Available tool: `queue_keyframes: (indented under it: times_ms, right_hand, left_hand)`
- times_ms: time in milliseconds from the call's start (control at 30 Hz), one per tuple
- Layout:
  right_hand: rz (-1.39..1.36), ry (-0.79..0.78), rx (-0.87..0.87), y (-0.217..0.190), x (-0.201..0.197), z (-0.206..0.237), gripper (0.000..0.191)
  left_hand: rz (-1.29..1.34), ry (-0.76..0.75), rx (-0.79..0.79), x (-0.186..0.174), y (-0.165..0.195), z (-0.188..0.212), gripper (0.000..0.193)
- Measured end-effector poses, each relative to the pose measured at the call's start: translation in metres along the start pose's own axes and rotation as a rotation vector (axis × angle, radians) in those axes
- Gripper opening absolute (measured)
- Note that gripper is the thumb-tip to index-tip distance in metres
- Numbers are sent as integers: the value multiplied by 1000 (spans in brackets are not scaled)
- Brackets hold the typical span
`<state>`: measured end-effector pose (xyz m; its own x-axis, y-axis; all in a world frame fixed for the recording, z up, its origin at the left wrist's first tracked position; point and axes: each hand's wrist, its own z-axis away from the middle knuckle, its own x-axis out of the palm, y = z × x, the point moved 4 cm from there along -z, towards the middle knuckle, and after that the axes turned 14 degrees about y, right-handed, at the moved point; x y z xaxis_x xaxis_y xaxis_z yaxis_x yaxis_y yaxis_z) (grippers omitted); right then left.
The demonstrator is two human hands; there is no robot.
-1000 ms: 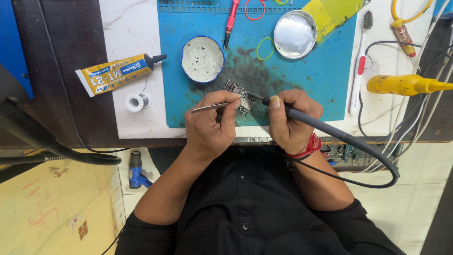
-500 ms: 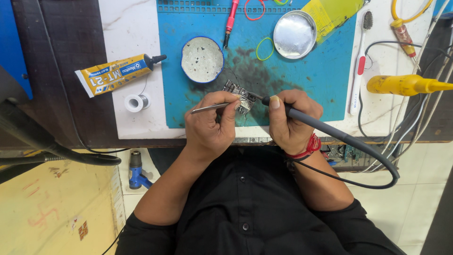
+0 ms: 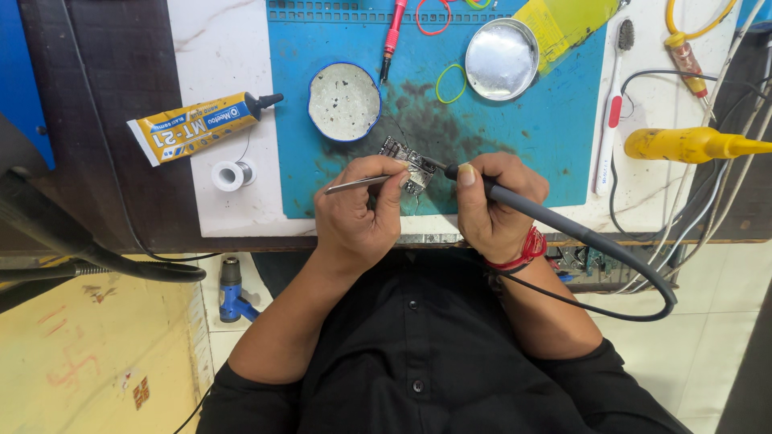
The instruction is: The person uses a soldering iron and tweezers to apply solder to a small circuit board. They repeatedly heat and feed solder to specific points on the board while holding it steady with tweezers.
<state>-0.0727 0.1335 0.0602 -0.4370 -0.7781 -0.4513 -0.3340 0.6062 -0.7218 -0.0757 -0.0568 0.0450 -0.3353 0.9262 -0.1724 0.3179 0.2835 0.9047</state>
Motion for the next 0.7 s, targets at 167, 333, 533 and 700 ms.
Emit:
queue_keyframes:
  times_ms: [167, 333, 533, 700]
  right_hand:
    - [7, -5, 3, -1, 0, -1, 14]
    - [1, -8, -9, -2, 1, 0, 13]
    - [-3, -2, -8, 0, 1, 0, 14]
    - [-12, 0, 13, -2, 1, -1, 12]
  left_hand:
    - [-2, -2, -13, 0, -1, 1, 13]
    - [-10, 2, -16, 0, -1, 1, 13]
    - [-3, -1, -17, 0, 0, 0, 13]
    - [-2, 0, -23, -1, -1, 1, 12]
